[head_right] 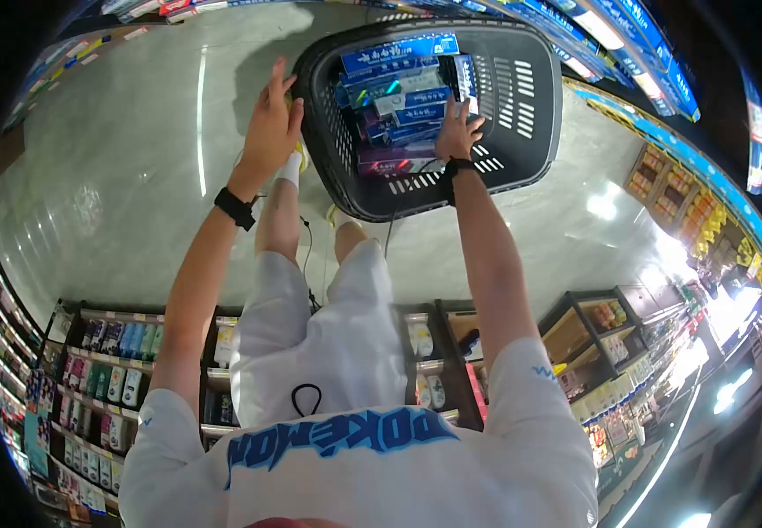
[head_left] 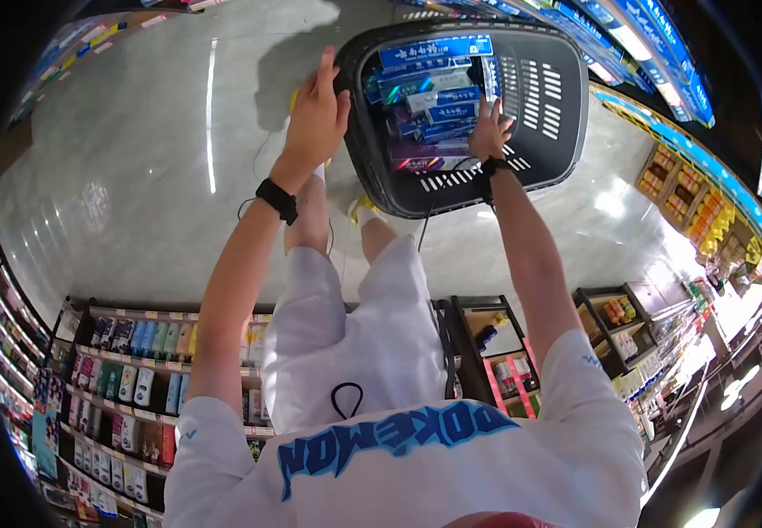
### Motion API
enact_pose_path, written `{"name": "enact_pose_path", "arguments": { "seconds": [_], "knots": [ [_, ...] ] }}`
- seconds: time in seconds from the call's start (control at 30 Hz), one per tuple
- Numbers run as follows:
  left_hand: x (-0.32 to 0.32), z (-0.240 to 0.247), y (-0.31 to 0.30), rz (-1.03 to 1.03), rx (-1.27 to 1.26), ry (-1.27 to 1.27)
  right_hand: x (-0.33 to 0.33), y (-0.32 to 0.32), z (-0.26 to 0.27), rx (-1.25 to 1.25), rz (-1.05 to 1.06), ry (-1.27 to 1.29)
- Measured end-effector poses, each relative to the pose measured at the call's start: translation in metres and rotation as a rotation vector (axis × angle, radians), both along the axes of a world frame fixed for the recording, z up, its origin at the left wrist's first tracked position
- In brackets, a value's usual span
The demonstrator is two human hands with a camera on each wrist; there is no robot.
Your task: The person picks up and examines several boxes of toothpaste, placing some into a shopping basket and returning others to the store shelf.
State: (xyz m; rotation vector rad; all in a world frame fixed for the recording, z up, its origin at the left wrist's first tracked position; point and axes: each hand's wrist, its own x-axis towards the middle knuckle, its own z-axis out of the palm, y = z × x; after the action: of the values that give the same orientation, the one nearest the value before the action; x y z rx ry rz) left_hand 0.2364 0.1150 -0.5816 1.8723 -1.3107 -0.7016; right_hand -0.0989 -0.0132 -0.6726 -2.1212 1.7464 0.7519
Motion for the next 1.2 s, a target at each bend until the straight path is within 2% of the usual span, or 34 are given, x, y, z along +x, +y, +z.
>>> {"name": "enact_pose_path", "arguments": {
  "seconds": [0.03, 0.13, 0.23, 0.27, 0.37, 0.43, 0.5, 0.57, 0.63, 0.7, 0.77, 0.83, 0.9, 0.93, 0.97, 1.03, 1.13, 1.2],
  "knots": [
    [-0.004, -0.004, 0.005, -0.018, 0.010, -0.025, 0.001, -0.001, 0.001, 0.049, 0.071, 0.034],
    [-0.010, 0.001, 0.018, -0.067, 0.098, -0.114, -0.043, -0.017, -0.055, -0.011, 0.250, -0.317],
    [-0.011, 0.005, 0.024, -0.058, 0.131, -0.127, -0.047, -0.036, -0.054, 0.087, -0.045, -0.329],
    [-0.009, 0.006, 0.022, -0.057, 0.162, -0.114, -0.049, -0.044, -0.057, 0.160, -0.067, -0.283],
    [-0.011, 0.016, 0.022, -0.030, 0.229, -0.078, -0.048, -0.044, -0.029, 0.009, 0.232, -0.238],
    [-0.011, 0.023, 0.020, -0.013, 0.213, -0.085, -0.066, -0.051, -0.058, 0.034, 0.232, -0.319],
    [-0.011, 0.025, 0.018, -0.006, 0.181, -0.086, -0.061, -0.057, -0.069, 0.211, 0.061, -0.355],
    [-0.017, 0.029, 0.018, -0.014, 0.183, -0.080, -0.057, -0.049, -0.067, 0.163, 0.119, -0.353],
    [-0.025, 0.020, 0.020, -0.034, 0.102, -0.138, -0.044, -0.044, -0.027, 0.208, 0.097, -0.313],
    [-0.028, 0.016, 0.017, -0.037, 0.031, -0.171, -0.060, -0.041, -0.071, 0.124, 0.195, -0.459],
    [-0.037, 0.016, 0.015, -0.029, 0.049, -0.243, -0.048, -0.033, -0.019, 0.193, 0.185, -0.557],
    [-0.046, 0.014, 0.013, 0.017, 0.062, -0.127, -0.046, -0.037, -0.034, 0.446, 0.271, -0.546],
    [-0.054, 0.029, 0.011, 0.047, 0.110, -0.082, -0.039, -0.022, -0.051, 0.284, 0.163, -0.722],
    [-0.058, 0.041, 0.009, 0.048, 0.119, -0.039, -0.032, -0.017, -0.067, 0.221, 0.173, -0.732],
    [-0.062, 0.052, 0.013, 0.045, 0.141, 0.004, -0.016, -0.015, -0.043, 0.260, 0.268, -0.627],
    [-0.067, 0.056, 0.018, 0.051, 0.102, -0.018, -0.005, 0.004, -0.076, 0.141, 0.430, -0.512],
    [-0.064, 0.070, 0.023, 0.087, 0.184, 0.052, 0.022, 0.016, -0.066, 0.023, 0.217, -0.385],
    [-0.050, 0.064, 0.031, 0.091, 0.186, 0.104, 0.022, 0.012, -0.048, 0.009, 0.278, -0.452]
  ]
}}
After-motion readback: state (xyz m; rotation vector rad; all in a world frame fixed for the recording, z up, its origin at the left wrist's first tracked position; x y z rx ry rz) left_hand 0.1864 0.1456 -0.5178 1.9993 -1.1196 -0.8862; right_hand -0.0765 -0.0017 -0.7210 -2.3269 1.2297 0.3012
